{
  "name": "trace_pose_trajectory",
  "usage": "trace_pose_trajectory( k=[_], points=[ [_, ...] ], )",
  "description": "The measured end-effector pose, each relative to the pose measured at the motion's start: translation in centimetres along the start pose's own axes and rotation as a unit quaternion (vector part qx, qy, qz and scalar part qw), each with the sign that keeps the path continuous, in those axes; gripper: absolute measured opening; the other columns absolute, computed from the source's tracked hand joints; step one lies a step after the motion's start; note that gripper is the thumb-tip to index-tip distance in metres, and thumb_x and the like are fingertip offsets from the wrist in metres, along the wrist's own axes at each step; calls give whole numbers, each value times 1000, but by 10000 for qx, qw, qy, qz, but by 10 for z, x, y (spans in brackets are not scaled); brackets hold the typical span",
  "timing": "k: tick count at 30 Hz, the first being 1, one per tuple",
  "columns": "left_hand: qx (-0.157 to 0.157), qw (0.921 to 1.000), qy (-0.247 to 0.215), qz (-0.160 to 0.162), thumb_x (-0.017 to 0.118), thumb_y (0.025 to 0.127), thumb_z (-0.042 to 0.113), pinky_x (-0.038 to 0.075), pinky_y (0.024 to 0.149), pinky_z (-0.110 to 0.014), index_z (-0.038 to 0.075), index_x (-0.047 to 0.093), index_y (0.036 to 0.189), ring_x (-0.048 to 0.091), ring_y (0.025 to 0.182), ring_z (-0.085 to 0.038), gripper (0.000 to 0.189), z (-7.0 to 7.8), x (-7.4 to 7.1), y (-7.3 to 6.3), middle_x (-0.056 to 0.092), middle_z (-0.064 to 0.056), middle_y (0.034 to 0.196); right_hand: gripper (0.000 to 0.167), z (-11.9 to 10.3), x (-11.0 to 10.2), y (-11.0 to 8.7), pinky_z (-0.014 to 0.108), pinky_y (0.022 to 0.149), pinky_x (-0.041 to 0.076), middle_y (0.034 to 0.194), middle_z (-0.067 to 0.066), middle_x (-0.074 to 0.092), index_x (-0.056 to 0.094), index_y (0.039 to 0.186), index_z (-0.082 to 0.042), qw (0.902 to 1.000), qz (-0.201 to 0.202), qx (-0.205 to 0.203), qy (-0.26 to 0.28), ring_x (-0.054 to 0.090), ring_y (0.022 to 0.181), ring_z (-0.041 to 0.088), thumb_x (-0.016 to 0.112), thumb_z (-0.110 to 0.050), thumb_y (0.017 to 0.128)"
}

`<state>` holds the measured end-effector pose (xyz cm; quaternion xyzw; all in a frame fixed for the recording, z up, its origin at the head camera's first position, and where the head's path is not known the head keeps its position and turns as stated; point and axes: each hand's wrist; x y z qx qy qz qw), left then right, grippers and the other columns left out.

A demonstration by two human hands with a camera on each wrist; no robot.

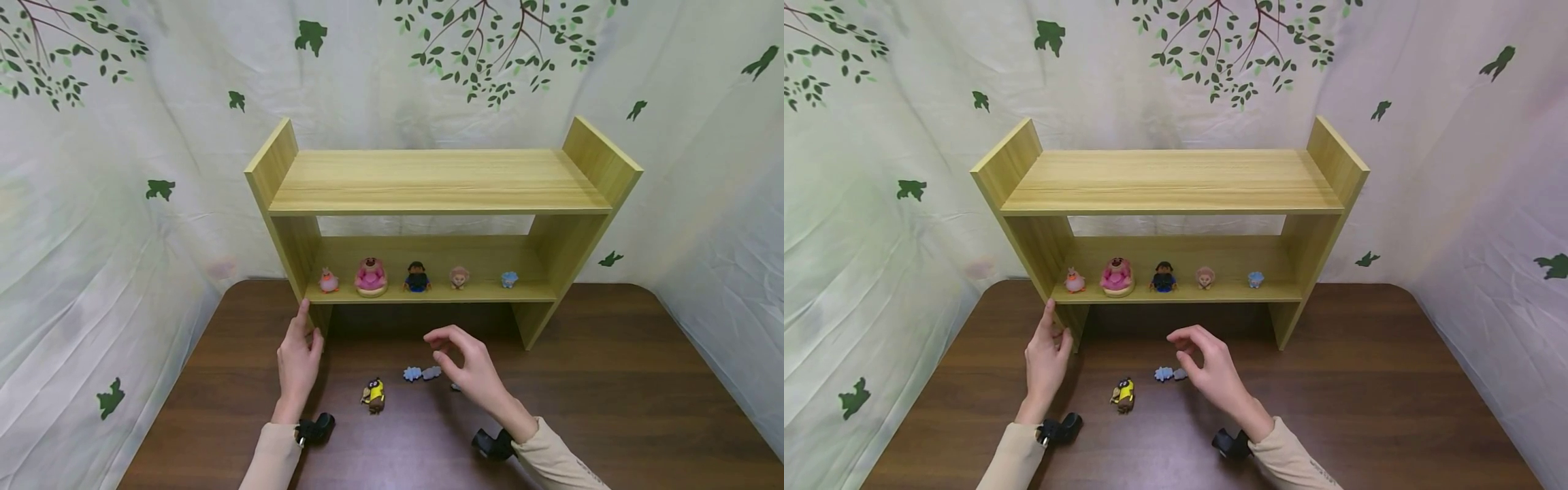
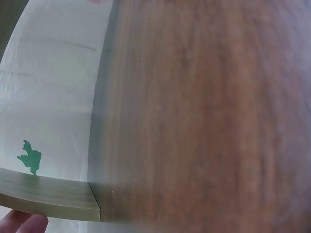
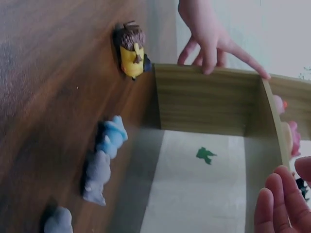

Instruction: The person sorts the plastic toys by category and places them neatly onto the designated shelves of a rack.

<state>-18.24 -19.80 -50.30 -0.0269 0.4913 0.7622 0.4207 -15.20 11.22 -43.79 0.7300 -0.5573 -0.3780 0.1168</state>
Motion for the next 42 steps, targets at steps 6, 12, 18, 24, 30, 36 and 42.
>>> trace_pose_trajectory(
  k=[6, 12, 18, 24, 30, 36, 42],
  points=[
    [23, 10000, 81, -8, 60, 84, -9, 47, 53, -44, 29, 29, 150, 56, 66, -30, 82, 0, 0, 0, 53, -13, 86, 27, -11, 9, 0, 34, 68, 52, 100, 7, 64, 63, 107, -2, 9996, -222, 149, -27, 61, 84, 23, 64, 10, 83],
    [75, 9999, 90, 39, 59, 84, -11, 46, 52, -43, 28, 29, 150, 52, 62, -26, 83, 1, 0, 1, 52, -13, 82, 27, -40, 12, 6, 34, 69, 52, 101, 13, 64, 62, 107, 3, 9975, -534, 434, 163, 61, 84, 30, 62, 15, 82],
    [116, 9999, 83, 69, 59, 83, -11, 47, 53, -44, 28, 29, 150, 53, 63, -26, 83, 3, -1, 2, 51, -13, 82, 31, -20, 28, -1, 33, 71, 52, 105, 10, 63, 61, 112, 0, 9956, -724, 546, 238, 62, 88, 29, 62, 12, 84],
    [95, 9999, 86, 87, 59, 83, -11, 44, 52, -43, 28, 30, 150, 50, 62, -25, 82, 4, -1, 1, 51, -14, 82, 32, 2, 46, -10, 30, 70, 51, 105, 6, 64, 62, 115, -6, 9936, -883, 649, 285, 60, 86, 14, 64, 6, 85],
    [138, 9998, 124, 86, 59, 83, -11, 41, 51, -40, 28, 29, 150, 47, 60, -21, 83, 3, -1, 0, 50, -12, 81, 33, 3, 57, -13, 28, 71, 50, 105, 8, 63, 61, 116, -9, 9887, -1167, 904, 272, 59, 86, 11, 65, 3, 86],
    [209, 9996, 126, 106, 59, 83, -12, 42, 51, -39, 29, 28, 150, 44, 60, -19, 84, 1, 0, 1, 49, -12, 80, 31, 4, 66, -16, 26, 69, 49, 104, 8, 62, 60, 119, -9, 9813, -1467, 1224, 219, 58, 86, 9, 64, -1, 89],
    [279, 9994, 83, 173, 58, 83, -12, 46, 52, -42, 29, 29, 150, 47, 61, -23, 84, 1, 1, 0, 50, -12, 82, 32, 6, 73, -19, 23, 68, 49, 103, 9, 62, 60, 120, -8, 9779, -1621, 1299, 236, 57, 85, 8, 65, -1, 88]
  ],
)
Point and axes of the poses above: each hand's wrist, its own y-axis towards the middle knuckle, its own x-axis out of the palm, z = x × y
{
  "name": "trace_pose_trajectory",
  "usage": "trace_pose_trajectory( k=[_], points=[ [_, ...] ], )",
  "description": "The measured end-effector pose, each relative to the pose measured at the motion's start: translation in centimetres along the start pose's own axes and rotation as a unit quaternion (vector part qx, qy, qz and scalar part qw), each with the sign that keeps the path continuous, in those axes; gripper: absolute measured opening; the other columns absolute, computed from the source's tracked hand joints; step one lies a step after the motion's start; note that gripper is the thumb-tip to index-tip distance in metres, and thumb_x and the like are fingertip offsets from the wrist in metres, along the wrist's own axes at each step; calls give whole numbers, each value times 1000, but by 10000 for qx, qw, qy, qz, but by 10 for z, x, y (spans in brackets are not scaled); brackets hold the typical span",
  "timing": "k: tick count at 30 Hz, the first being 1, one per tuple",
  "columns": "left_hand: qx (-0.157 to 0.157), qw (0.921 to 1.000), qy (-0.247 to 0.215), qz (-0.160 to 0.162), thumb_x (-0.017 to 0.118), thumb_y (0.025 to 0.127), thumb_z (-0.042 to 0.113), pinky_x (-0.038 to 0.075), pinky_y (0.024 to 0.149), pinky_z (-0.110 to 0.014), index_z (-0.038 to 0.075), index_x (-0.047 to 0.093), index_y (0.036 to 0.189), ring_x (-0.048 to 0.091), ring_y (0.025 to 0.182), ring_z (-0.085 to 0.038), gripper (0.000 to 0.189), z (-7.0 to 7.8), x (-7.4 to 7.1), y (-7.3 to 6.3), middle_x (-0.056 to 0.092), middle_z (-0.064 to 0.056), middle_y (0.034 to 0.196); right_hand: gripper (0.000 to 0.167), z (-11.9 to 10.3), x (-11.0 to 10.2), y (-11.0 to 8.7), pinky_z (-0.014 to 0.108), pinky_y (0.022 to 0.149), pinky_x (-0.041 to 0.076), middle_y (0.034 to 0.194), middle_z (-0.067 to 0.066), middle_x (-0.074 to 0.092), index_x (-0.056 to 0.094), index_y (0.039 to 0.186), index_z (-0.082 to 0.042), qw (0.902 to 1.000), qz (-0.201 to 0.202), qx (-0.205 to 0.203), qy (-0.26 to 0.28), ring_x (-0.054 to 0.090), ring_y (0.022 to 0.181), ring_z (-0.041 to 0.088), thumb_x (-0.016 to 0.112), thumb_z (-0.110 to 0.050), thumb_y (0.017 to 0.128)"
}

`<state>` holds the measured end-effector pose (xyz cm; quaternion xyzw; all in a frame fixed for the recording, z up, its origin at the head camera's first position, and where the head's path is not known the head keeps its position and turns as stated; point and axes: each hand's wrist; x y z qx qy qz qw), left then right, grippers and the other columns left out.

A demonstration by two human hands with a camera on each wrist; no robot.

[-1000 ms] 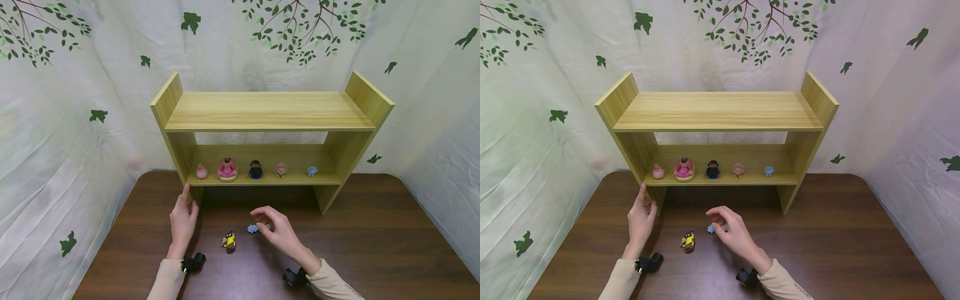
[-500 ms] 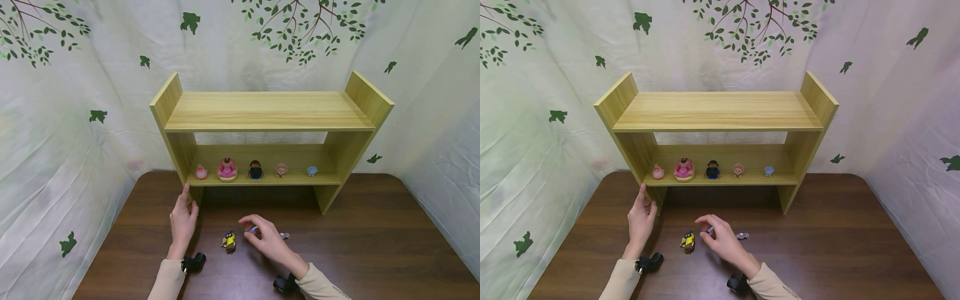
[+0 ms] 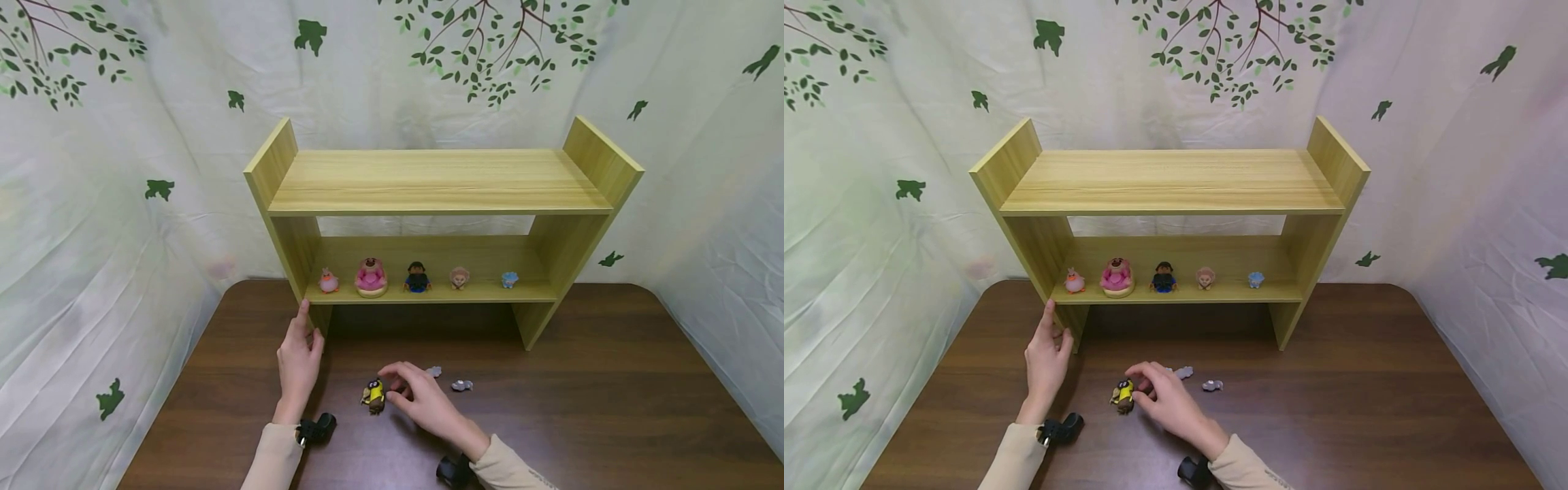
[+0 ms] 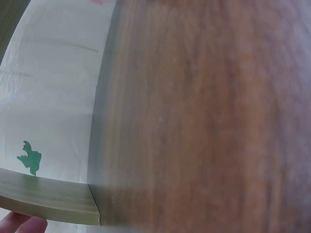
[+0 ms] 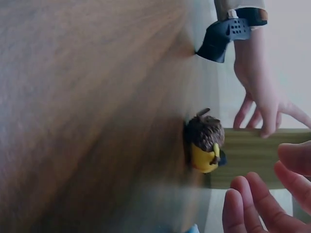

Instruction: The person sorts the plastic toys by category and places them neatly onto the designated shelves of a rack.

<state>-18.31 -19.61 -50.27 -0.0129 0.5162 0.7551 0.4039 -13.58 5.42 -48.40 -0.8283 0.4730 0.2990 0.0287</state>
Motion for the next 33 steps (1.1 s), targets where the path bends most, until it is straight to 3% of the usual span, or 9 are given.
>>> trace_pose_trajectory(
  k=[10, 20, 33],
  points=[
    [46, 10000, 21, 42, 58, 82, -13, 40, 49, -39, 30, 28, 150, 41, 59, -18, 86, 2, 0, 1, 48, -12, 80, 31, 3, 12, 0, 21, 69, 48, 102, 5, 61, 61, 118, -10, 9996, -63, 166, -206, 57, 85, 9, 67, -8, 88],
    [-21, 10000, -2, 28, 58, 83, -12, 43, 51, -41, 32, 28, 150, 42, 60, -19, 86, 1, 0, 1, 48, -12, 80, 31, 7, 20, 3, 22, 72, 46, 100, 3, 60, 62, 115, -10, 9976, 99, 114, -682, 58, 80, 12, 71, -11, 86],
    [-15, 10000, 3, 0, 58, 83, -12, 45, 51, -41, 30, 28, 151, 47, 61, -22, 86, 1, 0, 0, 50, -12, 82, 34, 6, 25, 9, 22, 66, 44, 94, -1, 52, 62, 116, -13, 9950, 32, 520, -855, 53, 77, 8, 73, -17, 84]
  ],
)
Point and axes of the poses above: each hand's wrist, its own y-axis towards the middle knuckle, its own x-axis out of the palm, z = x × y
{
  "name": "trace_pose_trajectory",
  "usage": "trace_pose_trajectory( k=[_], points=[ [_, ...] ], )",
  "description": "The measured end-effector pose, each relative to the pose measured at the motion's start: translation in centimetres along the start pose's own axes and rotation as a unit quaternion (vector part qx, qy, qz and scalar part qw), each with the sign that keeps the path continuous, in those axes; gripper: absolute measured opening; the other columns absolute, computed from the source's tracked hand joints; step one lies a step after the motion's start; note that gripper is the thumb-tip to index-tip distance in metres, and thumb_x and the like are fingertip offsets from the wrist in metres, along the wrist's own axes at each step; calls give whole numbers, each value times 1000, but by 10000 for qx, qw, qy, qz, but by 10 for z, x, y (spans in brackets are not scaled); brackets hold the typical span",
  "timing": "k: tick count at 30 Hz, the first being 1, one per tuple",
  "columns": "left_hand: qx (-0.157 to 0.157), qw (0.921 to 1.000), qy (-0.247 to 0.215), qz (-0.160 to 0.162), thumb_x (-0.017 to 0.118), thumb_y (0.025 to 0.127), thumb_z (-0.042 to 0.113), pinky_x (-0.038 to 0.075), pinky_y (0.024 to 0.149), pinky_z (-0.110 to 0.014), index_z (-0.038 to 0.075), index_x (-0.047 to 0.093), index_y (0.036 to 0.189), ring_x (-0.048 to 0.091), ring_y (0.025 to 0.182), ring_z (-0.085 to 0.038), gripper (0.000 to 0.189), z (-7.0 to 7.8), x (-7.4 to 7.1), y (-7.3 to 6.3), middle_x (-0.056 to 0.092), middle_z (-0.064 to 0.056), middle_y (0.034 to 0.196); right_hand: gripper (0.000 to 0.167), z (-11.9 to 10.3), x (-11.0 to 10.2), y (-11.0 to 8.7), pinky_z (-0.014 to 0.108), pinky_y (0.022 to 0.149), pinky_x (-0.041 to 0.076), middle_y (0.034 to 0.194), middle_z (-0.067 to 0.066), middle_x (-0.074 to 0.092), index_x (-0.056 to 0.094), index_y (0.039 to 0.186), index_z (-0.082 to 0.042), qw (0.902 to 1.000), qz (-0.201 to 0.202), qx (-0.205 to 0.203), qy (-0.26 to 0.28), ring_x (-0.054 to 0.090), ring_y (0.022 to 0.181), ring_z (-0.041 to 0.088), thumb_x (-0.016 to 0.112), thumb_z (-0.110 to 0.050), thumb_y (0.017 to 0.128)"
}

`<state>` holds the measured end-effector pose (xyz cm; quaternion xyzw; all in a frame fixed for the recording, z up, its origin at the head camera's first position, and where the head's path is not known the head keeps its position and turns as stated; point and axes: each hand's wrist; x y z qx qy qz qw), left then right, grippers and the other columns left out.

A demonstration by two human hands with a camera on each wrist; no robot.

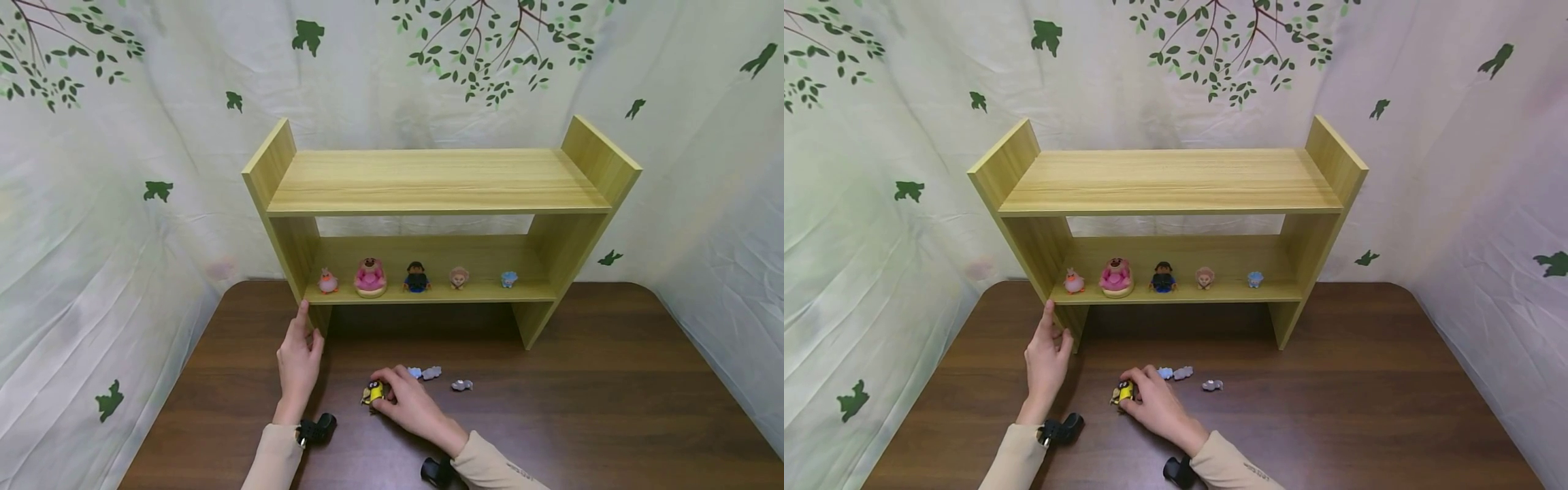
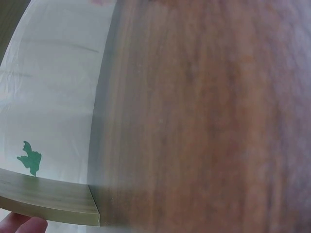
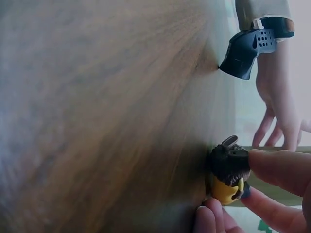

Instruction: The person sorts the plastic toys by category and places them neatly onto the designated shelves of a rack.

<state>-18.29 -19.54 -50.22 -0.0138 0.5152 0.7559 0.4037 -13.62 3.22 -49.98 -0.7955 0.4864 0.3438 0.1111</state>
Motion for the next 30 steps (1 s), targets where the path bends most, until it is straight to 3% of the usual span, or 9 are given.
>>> trace_pose_trajectory(
  k=[11, 21, 30],
  points=[
    [-63, 10000, -10, 11, 58, 82, -13, 42, 51, -41, 31, 28, 150, 48, 60, -22, 86, -1, 1, 1, 52, -12, 83, 36, 1, 2, 0, 23, 72, 46, 98, -3, 59, 58, 112, -15, 9996, -15, -281, 59, 56, 83, 8, 75, -7, 81],
    [-89, 10000, -10, 34, 58, 82, -13, 39, 50, -38, 33, 27, 151, 44, 59, -19, 89, 0, 1, 0, 50, -11, 81, 38, 0, 2, -2, 19, 67, 48, 95, -2, 51, 56, 109, -14, 9978, -186, -261, 573, 53, 81, 9, 72, 2, 79],
    [-69, 10000, 4, 43, 57, 82, -13, 39, 51, -40, 32, 27, 151, 43, 59, -19, 87, 0, 2, -1, 49, -11, 80, 37, -4, -8, -2, 20, 65, 49, 92, -2, 58, 57, 110, -13, 9944, -49, -397, 975, 55, 74, 4, 70, 4, 79]
  ],
)
Point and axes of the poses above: each hand's wrist, its own y-axis towards the middle knuckle, its own x-axis out of the palm, z = x × y
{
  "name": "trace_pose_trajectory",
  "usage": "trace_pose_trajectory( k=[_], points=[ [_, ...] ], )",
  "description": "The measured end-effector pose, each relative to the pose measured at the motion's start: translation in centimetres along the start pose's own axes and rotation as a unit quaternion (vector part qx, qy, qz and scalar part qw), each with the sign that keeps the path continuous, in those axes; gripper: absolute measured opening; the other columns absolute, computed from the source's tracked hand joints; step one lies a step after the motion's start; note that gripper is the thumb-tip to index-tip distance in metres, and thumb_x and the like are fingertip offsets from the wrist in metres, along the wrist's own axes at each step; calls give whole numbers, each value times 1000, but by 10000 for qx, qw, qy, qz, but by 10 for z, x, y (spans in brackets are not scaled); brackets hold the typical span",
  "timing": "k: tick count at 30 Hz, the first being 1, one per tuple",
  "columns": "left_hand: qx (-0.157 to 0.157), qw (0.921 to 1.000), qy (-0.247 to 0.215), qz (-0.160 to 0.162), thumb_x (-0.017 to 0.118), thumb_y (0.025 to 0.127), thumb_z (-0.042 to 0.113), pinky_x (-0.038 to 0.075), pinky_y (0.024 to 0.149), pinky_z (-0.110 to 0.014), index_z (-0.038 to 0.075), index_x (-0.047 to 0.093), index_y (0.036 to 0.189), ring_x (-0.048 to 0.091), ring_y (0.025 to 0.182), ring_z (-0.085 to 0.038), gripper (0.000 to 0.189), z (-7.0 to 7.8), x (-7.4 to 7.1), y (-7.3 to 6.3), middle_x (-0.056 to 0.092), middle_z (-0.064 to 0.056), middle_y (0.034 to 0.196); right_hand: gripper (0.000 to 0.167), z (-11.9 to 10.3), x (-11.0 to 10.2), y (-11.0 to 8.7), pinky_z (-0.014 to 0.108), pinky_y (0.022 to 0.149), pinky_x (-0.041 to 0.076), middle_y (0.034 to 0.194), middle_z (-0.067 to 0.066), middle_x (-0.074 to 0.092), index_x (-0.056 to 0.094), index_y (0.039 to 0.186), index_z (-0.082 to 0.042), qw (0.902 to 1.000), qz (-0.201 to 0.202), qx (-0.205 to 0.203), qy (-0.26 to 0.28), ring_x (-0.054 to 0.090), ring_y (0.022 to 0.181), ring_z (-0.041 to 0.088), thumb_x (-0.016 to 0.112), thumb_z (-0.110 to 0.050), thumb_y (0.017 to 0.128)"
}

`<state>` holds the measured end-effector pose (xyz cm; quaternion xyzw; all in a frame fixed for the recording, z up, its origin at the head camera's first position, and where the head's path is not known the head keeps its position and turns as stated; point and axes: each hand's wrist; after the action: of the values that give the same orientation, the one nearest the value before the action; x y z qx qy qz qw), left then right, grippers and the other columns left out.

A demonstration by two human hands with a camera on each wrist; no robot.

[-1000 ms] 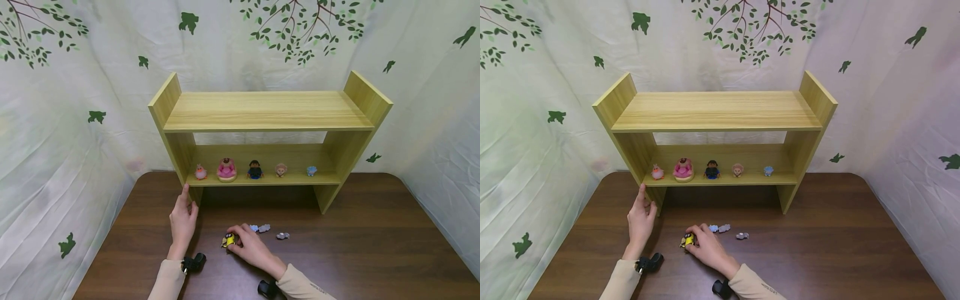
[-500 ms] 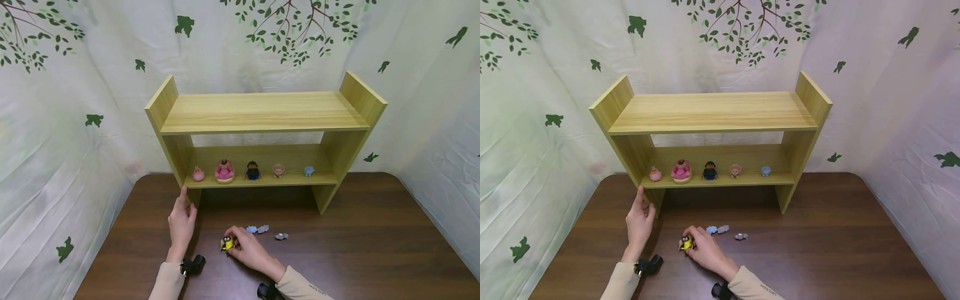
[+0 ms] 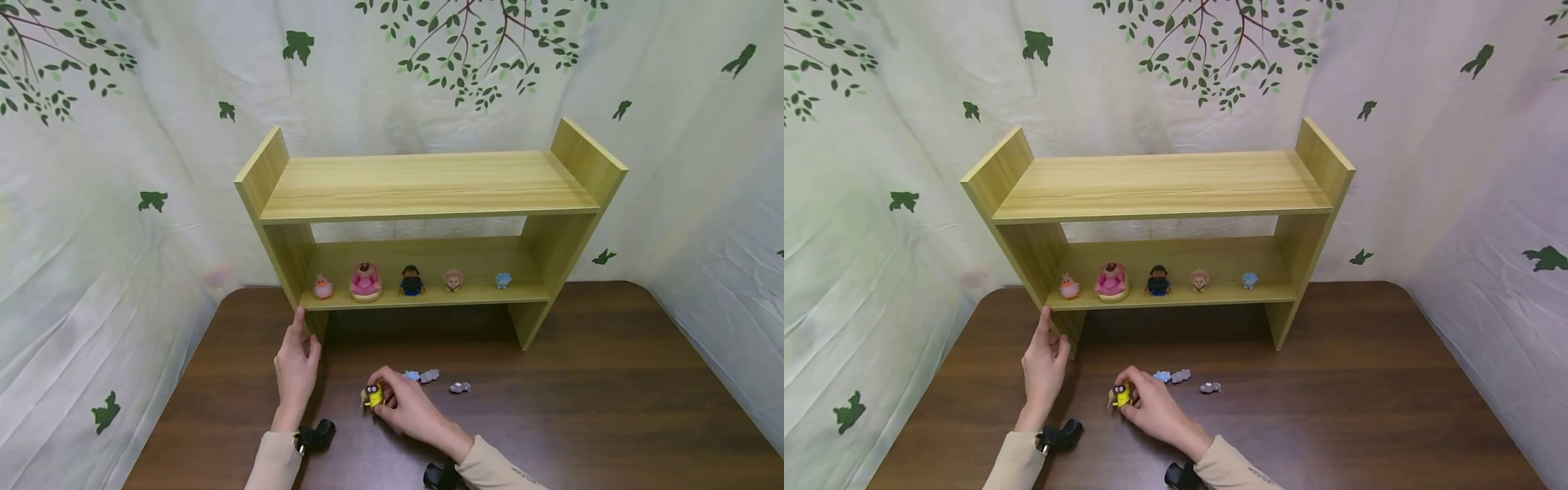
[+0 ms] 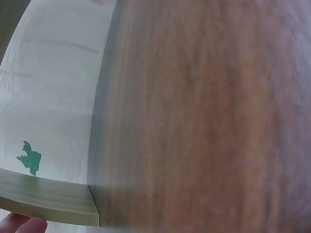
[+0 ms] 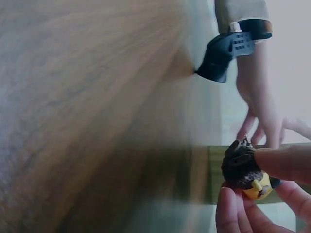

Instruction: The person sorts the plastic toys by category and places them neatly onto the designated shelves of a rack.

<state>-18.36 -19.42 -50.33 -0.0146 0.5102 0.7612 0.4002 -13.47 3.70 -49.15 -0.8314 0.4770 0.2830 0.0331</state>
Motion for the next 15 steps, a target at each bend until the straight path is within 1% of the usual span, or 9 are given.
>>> trace_pose_trajectory(
  k=[5, 8, 12, 15],
  points=[
    [-17, 10000, -14, 9, 57, 82, -13, 39, 51, -40, 33, 27, 151, 44, 59, -20, 88, 0, 0, 0, 49, -11, 81, 37, -8, -8, 0, 22, 68, 50, 94, -2, 60, 57, 112, -13, 9995, 66, -10, 296, 57, 74, 4, 70, 3, 81],
    [-5, 10000, -8, 14, 57, 82, -12, 39, 51, -40, 32, 27, 151, 44, 59, -20, 87, 0, 0, -1, 49, -11, 81, 37, -16, -16, 0, 23, 70, 50, 96, -1, 61, 56, 113, -13, 9990, 77, 14, 450, 59, 77, 6, 69, 3, 82],
    [0, 10000, 8, 21, 57, 82, -12, 40, 51, -40, 31, 28, 151, 44, 59, -20, 86, 0, 0, -1, 50, -12, 81, 37, -28, -29, 2, 26, 74, 51, 101, 1, 62, 56, 116, -13, 9986, 112, -64, 514, 60, 83, 9, 68, 1, 85],
    [-28, 10000, 3, -7, 57, 83, -12, 39, 51, -40, 31, 27, 151, 45, 59, -20, 86, 0, 0, -1, 50, -12, 81, 37, -35, -37, 4, 28, 77, 51, 104, 1, 62, 56, 118, -12, 9983, 211, -135, 519, 60, 87, 12, 69, 0, 85]
  ],
)
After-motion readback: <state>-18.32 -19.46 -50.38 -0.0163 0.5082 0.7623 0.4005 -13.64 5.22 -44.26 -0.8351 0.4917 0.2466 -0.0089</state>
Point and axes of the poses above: each hand's wrist, its own y-axis towards the middle knuckle, its own x-axis out of the palm, z = x × y
